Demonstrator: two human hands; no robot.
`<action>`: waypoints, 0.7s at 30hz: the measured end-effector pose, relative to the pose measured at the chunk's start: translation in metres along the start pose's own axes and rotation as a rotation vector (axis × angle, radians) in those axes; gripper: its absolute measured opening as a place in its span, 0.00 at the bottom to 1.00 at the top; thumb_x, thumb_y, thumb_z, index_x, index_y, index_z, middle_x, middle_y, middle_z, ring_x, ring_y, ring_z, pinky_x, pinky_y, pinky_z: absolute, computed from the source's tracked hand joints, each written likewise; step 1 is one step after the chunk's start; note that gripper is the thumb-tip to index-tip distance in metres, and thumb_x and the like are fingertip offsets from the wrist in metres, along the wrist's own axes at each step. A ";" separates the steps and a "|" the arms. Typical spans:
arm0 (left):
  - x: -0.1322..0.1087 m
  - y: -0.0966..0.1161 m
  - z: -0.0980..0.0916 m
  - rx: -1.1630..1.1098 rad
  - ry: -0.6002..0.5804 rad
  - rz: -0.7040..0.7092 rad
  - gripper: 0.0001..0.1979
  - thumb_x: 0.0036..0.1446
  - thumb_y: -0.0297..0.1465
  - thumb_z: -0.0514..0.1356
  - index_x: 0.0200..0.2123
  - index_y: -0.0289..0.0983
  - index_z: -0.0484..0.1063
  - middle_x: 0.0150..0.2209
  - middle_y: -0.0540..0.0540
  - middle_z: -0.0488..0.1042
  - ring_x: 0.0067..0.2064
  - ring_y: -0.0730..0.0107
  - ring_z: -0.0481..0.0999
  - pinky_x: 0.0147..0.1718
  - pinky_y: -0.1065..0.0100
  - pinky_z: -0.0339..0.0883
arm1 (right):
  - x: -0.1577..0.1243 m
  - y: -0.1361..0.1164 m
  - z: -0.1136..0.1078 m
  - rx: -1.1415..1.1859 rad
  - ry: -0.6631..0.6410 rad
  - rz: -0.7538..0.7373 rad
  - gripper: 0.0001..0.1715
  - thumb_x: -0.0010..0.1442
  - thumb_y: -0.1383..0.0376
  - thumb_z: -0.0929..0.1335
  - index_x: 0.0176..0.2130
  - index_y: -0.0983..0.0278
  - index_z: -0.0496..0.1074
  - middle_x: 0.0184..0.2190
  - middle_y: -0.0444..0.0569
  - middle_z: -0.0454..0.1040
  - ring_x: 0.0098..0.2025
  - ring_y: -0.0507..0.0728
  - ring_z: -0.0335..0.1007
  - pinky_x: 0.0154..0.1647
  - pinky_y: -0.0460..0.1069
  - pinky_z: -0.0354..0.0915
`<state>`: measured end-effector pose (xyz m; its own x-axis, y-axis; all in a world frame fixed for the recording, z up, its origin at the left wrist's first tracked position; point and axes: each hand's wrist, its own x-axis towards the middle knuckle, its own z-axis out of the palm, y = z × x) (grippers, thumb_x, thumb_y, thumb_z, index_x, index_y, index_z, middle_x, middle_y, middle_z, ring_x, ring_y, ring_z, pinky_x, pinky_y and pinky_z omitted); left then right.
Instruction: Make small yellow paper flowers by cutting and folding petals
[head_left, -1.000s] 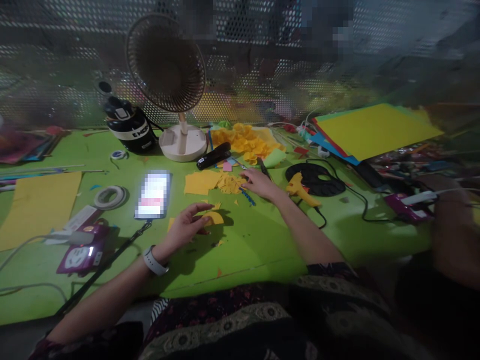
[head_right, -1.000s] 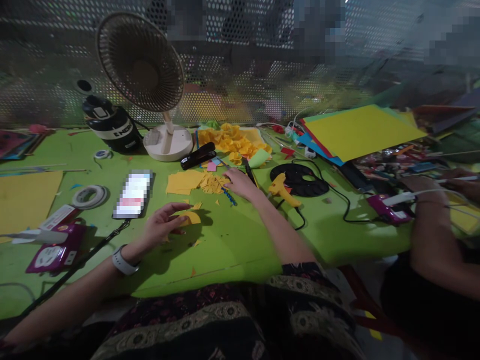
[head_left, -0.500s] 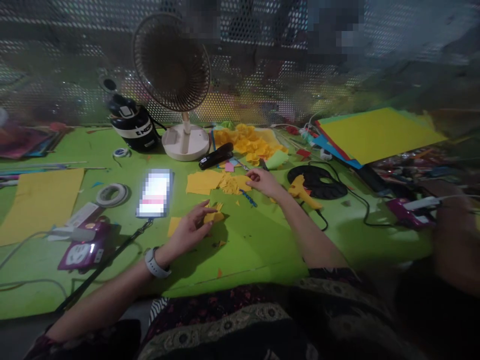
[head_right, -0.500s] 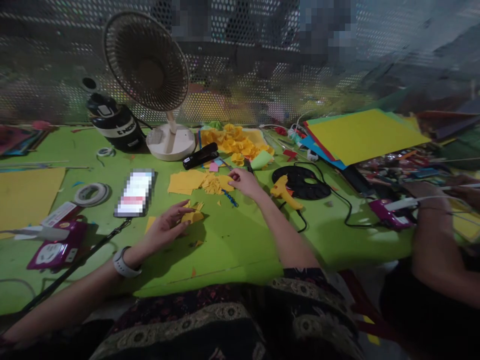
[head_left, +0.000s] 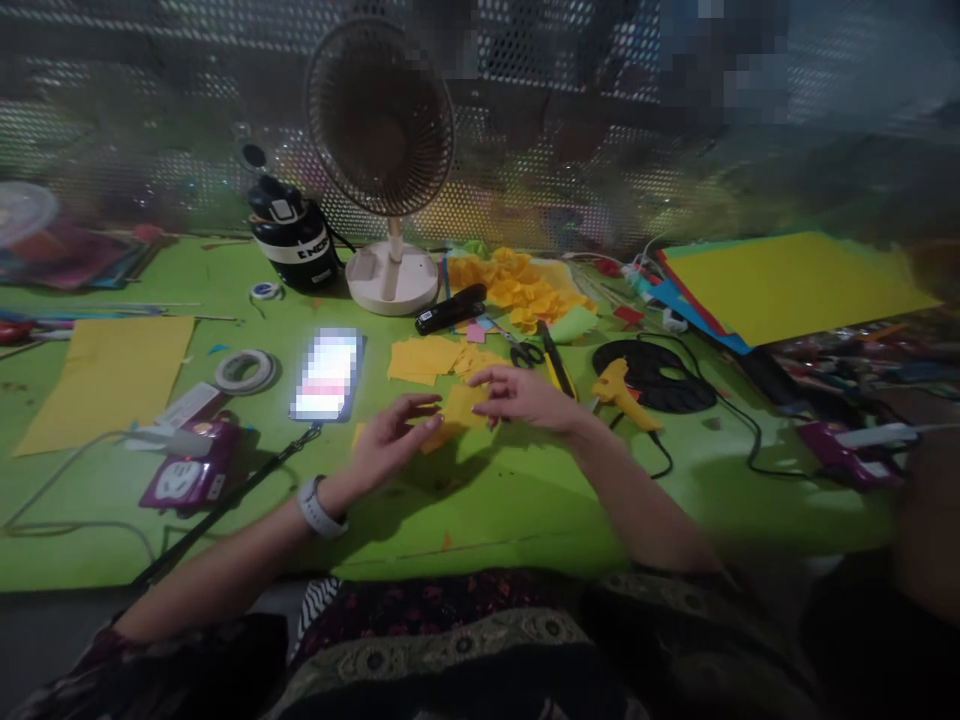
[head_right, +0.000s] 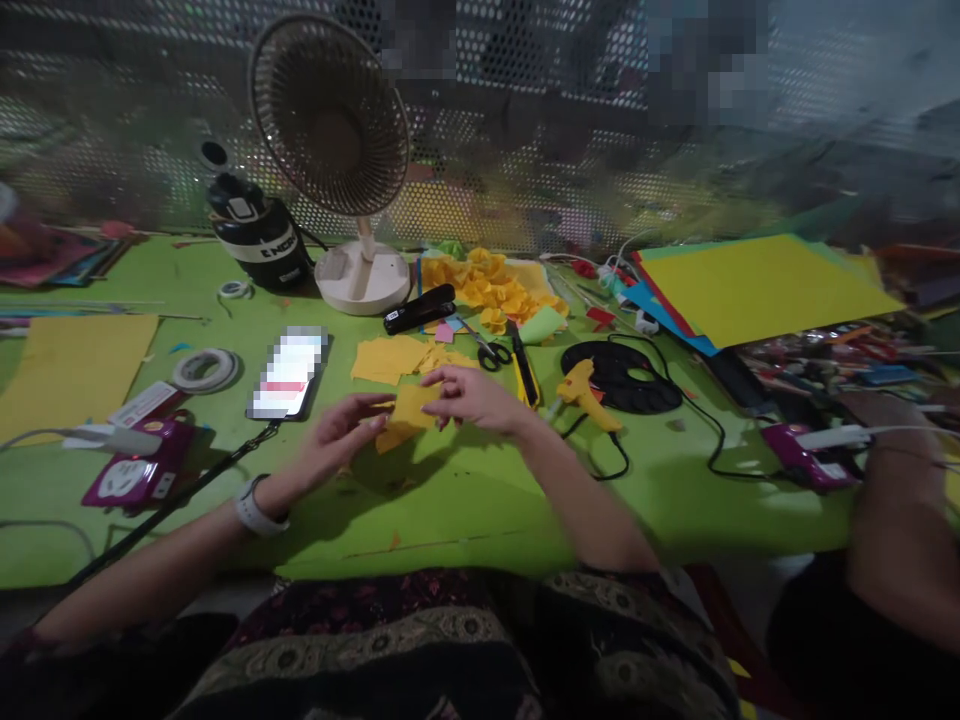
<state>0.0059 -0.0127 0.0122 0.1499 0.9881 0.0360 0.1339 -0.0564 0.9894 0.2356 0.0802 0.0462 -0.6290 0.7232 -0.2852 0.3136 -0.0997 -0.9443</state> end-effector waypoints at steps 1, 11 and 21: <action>0.001 -0.001 -0.001 -0.123 -0.040 -0.094 0.20 0.60 0.41 0.61 0.51 0.36 0.71 0.46 0.40 0.77 0.44 0.66 0.78 0.41 0.65 0.74 | -0.001 -0.003 0.012 -0.006 -0.077 0.008 0.25 0.53 0.59 0.74 0.48 0.64 0.69 0.25 0.40 0.73 0.26 0.51 0.73 0.26 0.45 0.64; 0.007 -0.007 -0.002 -0.512 -0.047 -0.398 0.20 0.45 0.33 0.73 0.42 0.33 0.75 0.30 0.50 0.78 0.29 0.76 0.76 0.32 0.73 0.71 | 0.001 0.002 0.043 -0.329 0.048 -0.201 0.16 0.67 0.64 0.61 0.53 0.63 0.67 0.22 0.39 0.70 0.25 0.52 0.71 0.30 0.48 0.66; 0.005 0.002 -0.003 -0.732 0.020 -0.498 0.12 0.47 0.30 0.72 0.31 0.33 0.73 0.29 0.50 0.77 0.28 0.79 0.76 0.31 0.75 0.70 | -0.013 0.004 0.035 -0.809 0.119 -0.692 0.18 0.61 0.69 0.67 0.51 0.58 0.74 0.63 0.54 0.62 0.64 0.63 0.58 0.62 0.64 0.60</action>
<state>0.0044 -0.0071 0.0148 0.2237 0.8762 -0.4269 -0.4827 0.4801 0.7325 0.2204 0.0462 0.0402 -0.7909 0.5156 0.3295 0.3215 0.8083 -0.4932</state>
